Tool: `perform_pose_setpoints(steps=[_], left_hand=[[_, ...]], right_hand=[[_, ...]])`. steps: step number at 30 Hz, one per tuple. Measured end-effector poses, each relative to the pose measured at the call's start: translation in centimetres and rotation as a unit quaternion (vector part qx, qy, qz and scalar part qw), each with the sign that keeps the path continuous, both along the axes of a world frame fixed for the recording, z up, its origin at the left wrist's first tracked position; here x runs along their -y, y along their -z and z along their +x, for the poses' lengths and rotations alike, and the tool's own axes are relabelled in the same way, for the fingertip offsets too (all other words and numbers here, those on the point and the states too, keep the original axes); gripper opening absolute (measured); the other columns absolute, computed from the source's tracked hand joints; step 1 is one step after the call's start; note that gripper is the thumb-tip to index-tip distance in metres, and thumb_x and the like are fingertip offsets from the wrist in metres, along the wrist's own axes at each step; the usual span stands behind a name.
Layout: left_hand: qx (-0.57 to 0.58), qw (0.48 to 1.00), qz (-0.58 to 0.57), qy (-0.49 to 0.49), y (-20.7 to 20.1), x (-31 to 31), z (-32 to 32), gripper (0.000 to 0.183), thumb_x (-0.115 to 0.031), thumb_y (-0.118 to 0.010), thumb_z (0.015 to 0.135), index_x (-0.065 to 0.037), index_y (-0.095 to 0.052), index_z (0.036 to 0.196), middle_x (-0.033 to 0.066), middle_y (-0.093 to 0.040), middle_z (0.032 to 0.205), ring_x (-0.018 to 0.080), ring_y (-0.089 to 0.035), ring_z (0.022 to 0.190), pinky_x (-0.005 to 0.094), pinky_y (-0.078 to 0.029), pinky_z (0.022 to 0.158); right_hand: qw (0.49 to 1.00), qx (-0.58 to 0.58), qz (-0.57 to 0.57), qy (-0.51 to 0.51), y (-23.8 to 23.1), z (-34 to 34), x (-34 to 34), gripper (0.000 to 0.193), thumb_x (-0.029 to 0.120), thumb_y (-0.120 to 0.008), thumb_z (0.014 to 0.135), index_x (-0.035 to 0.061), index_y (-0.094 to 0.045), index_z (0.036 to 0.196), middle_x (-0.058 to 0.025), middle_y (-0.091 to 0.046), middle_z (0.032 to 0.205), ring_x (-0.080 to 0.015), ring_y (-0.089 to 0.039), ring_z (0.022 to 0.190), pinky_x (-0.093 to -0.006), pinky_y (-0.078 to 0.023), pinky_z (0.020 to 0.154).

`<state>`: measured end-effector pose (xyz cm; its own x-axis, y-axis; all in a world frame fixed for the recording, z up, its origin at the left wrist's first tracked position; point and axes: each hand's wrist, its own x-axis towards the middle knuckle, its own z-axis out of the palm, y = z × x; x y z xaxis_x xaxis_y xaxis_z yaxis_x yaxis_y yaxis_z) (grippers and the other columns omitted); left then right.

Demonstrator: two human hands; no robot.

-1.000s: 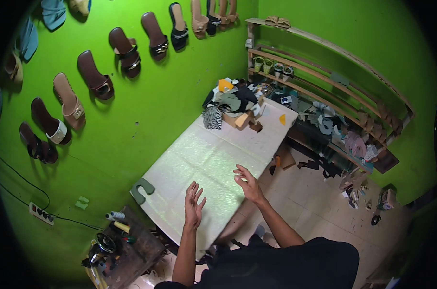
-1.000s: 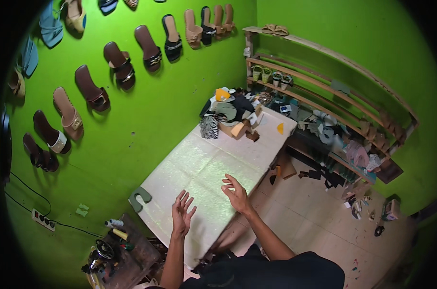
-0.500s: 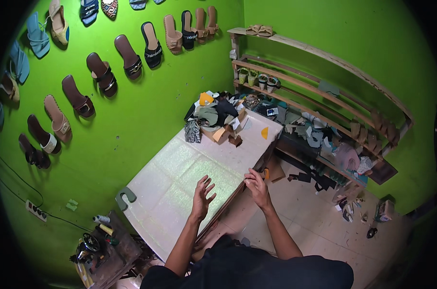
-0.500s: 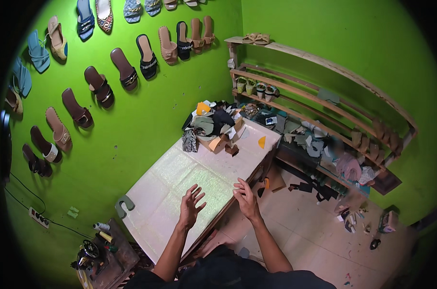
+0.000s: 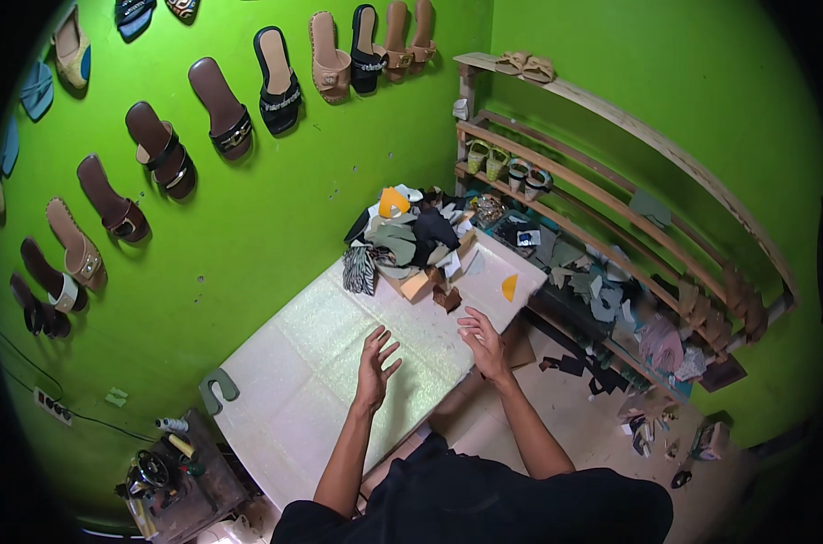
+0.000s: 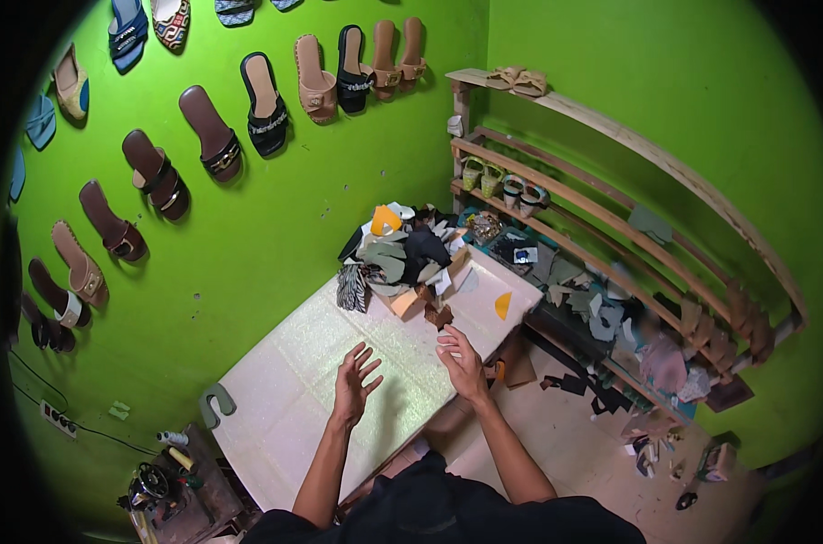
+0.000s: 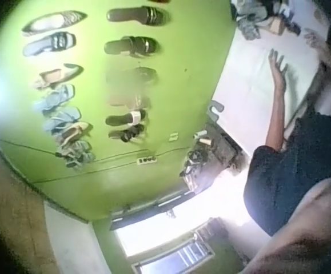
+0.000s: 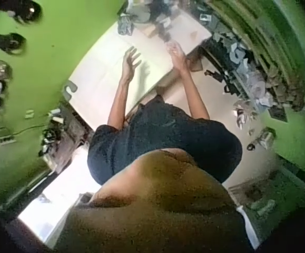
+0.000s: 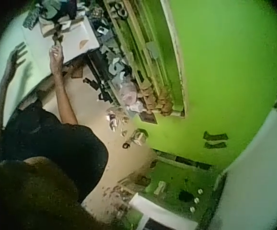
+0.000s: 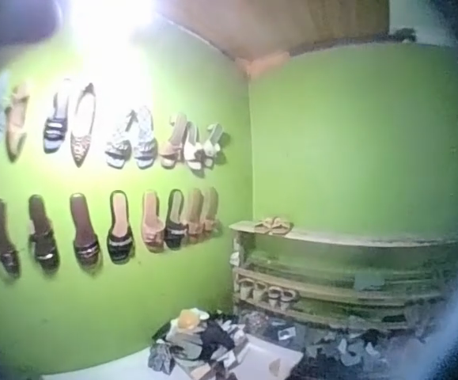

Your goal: The person is preparing and selecting shoe components from a pile of leather pieces in a shoe manufacturing environment.

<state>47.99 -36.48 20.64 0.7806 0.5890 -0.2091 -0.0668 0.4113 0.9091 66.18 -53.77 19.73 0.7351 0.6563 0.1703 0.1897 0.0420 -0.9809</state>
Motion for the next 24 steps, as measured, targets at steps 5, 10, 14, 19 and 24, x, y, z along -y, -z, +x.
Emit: perform_pose_setpoints(steps=[5, 10, 14, 19, 24], left_hand=[[0.020, 0.999, 0.017, -0.044, -0.6, -5.1, 3.2, 0.071, -0.057, -0.042, 0.095, -0.015, -0.033, 0.152, 0.0136, -0.036, 0.154, 0.0267, -0.045, 0.132, 0.0454, -0.040, 0.105], [0.012, 0.997, 0.016, -0.078, -1.3, -7.5, 6.7, 0.071, -0.058, -0.041, 0.096, -0.015, -0.033, 0.152, 0.0140, -0.036, 0.154, 0.0275, -0.044, 0.132, 0.0460, -0.040, 0.106], [-0.009, 0.995, 0.008, -0.101, -1.1, -9.2, 9.1, 0.072, -0.059, -0.042, 0.095, -0.015, -0.034, 0.151, 0.0127, -0.038, 0.153, 0.0273, -0.045, 0.131, 0.0456, -0.040, 0.105], [-0.015, 0.991, 0.004, -0.133, -0.2, -11.5, 12.9, 0.071, -0.060, -0.043, 0.095, -0.015, -0.035, 0.150, 0.0115, -0.040, 0.151, 0.0269, -0.046, 0.129, 0.0448, -0.041, 0.104], [-0.031, 0.985, -0.005, -0.167, 0.9, -13.8, 16.5, 0.069, -0.060, -0.042, 0.096, -0.015, -0.037, 0.148, 0.0112, -0.044, 0.147, 0.0259, -0.048, 0.127, 0.0445, -0.042, 0.102]], right_hand=[[0.999, 0.006, -0.018, -0.028, -2.0, 4.0, -5.0, 0.051, 0.019, -0.062, 0.097, 0.0036, -0.045, 0.142, -0.0144, -0.063, 0.120, -0.0210, -0.061, 0.108, -0.0344, -0.052, 0.091], [0.998, -0.027, -0.006, -0.055, -0.8, 8.4, -9.3, 0.050, 0.017, -0.062, 0.097, 0.0026, -0.045, 0.142, -0.0148, -0.063, 0.120, -0.0204, -0.061, 0.108, -0.0332, -0.052, 0.091], [0.995, -0.047, -0.032, -0.087, -0.4, 11.7, -12.9, 0.049, 0.016, -0.060, 0.098, 0.0026, -0.045, 0.142, -0.0136, -0.062, 0.121, -0.0188, -0.060, 0.108, -0.0316, -0.051, 0.091], [0.991, -0.054, -0.034, -0.118, 0.6, 15.7, -17.2, 0.051, 0.018, -0.062, 0.097, 0.0036, -0.045, 0.142, -0.0126, -0.064, 0.120, -0.0192, -0.062, 0.105, -0.0314, -0.050, 0.089], [0.986, -0.027, -0.055, -0.154, 1.1, 19.7, -21.6, 0.050, 0.022, -0.063, 0.095, 0.0042, -0.047, 0.140, -0.0125, -0.064, 0.118, -0.0216, -0.063, 0.105, -0.0335, -0.051, 0.089]])
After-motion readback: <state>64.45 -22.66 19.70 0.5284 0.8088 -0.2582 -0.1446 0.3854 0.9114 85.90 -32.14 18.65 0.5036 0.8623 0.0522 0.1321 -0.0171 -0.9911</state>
